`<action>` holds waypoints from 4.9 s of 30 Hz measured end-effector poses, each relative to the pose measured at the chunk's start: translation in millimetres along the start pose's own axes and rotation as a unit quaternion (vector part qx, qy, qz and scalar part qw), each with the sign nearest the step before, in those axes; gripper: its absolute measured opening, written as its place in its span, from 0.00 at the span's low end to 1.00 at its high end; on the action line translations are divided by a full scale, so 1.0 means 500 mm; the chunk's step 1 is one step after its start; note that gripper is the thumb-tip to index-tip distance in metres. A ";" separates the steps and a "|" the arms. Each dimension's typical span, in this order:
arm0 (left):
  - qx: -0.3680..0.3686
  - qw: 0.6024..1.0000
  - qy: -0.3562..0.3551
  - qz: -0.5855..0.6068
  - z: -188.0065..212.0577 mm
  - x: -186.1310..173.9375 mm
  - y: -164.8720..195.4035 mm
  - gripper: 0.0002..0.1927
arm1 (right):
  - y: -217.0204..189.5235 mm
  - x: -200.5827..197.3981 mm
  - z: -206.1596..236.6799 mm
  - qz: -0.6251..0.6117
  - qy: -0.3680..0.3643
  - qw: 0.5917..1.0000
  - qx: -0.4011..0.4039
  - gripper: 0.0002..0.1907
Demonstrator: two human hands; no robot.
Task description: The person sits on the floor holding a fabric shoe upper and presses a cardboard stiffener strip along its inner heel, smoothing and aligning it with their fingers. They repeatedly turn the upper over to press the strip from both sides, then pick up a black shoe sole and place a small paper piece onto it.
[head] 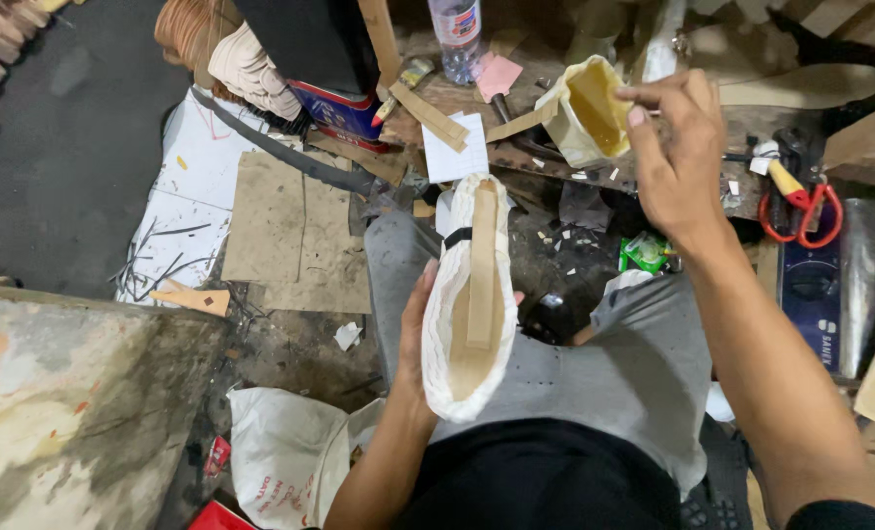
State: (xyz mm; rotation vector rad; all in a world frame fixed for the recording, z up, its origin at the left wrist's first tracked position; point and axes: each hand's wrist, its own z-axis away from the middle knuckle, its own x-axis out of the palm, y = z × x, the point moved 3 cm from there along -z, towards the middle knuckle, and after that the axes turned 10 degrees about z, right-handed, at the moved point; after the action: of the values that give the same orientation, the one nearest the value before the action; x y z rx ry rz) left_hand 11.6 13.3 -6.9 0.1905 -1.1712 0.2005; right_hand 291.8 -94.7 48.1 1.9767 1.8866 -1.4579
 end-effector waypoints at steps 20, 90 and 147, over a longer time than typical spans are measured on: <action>0.093 0.991 -0.049 -0.078 -0.022 -0.012 0.015 0.31 | 0.069 0.040 -0.052 0.155 -0.174 0.972 0.008 0.39; 0.187 0.969 -0.043 -0.155 -0.028 0.057 -0.014 0.30 | -0.240 -0.007 0.172 0.118 0.017 0.938 -0.325 0.24; 0.189 0.962 -0.127 -0.148 -0.005 0.103 -0.058 0.42 | -0.235 -0.024 0.156 -0.058 -0.022 0.994 -0.085 0.36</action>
State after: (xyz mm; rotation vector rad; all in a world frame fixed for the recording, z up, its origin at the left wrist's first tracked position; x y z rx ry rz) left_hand 40.4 -10.9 38.5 0.7415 -1.3338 0.1354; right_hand 155.8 -120.5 76.3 1.7741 2.0610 -1.3039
